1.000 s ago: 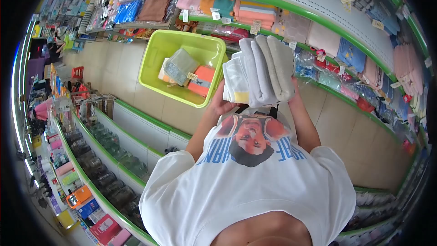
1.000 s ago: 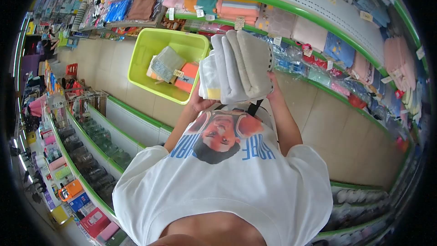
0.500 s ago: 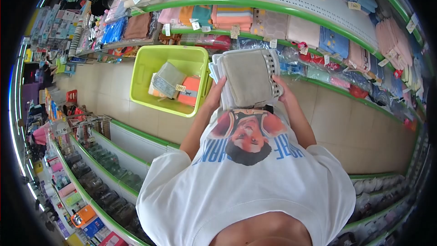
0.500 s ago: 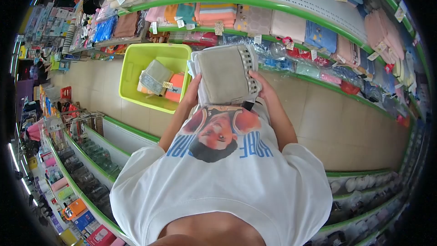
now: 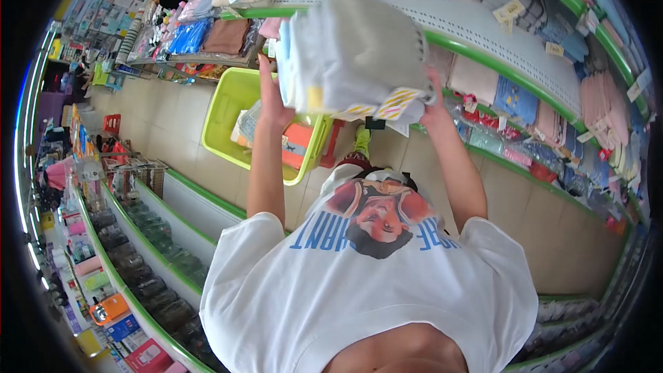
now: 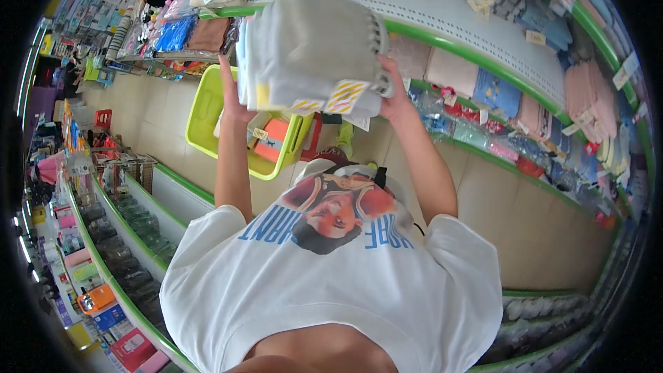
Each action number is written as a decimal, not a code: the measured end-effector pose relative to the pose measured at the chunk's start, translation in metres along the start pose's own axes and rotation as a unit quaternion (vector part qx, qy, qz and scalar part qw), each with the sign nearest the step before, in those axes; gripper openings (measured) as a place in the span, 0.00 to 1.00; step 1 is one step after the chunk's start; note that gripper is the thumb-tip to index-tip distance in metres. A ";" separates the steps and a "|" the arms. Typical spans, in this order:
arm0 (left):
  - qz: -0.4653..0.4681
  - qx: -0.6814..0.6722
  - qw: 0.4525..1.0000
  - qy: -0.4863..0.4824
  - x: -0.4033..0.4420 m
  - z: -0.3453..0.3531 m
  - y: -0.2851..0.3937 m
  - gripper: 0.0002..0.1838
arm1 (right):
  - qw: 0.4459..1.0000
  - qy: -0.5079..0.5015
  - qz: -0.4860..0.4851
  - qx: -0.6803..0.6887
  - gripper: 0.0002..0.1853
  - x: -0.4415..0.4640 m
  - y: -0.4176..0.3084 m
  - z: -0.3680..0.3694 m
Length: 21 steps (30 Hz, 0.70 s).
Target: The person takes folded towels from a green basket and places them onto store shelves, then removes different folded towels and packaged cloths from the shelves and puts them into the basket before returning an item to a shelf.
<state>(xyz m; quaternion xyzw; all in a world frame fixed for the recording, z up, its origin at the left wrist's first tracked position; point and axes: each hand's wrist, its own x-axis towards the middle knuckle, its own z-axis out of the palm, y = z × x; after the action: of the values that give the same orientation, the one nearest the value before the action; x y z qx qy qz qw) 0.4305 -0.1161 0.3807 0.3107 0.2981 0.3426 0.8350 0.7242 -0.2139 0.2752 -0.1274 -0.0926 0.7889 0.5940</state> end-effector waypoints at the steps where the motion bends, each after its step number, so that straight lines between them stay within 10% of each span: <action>1: 0.037 -0.049 0.998 -0.020 0.007 0.002 0.005 0.44 | 0.999 -0.033 -0.023 0.033 0.31 0.010 0.001 0.003; 6: 0.085 0.034 0.996 -0.012 0.051 0.022 -0.011 0.38 | 0.973 -0.149 -0.092 0.152 0.31 0.059 0.020 0.006; 21: 0.079 0.118 0.988 0.053 0.116 -0.051 0.014 0.43 | 0.995 0.000 -0.097 0.006 0.29 0.153 -0.017 0.006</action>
<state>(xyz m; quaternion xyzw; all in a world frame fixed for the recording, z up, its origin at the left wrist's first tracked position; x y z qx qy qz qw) 0.4567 -0.0039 0.3258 0.4115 0.3547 0.3861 0.7455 0.6981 -0.0619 0.2723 -0.1140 -0.0996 0.7284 0.6682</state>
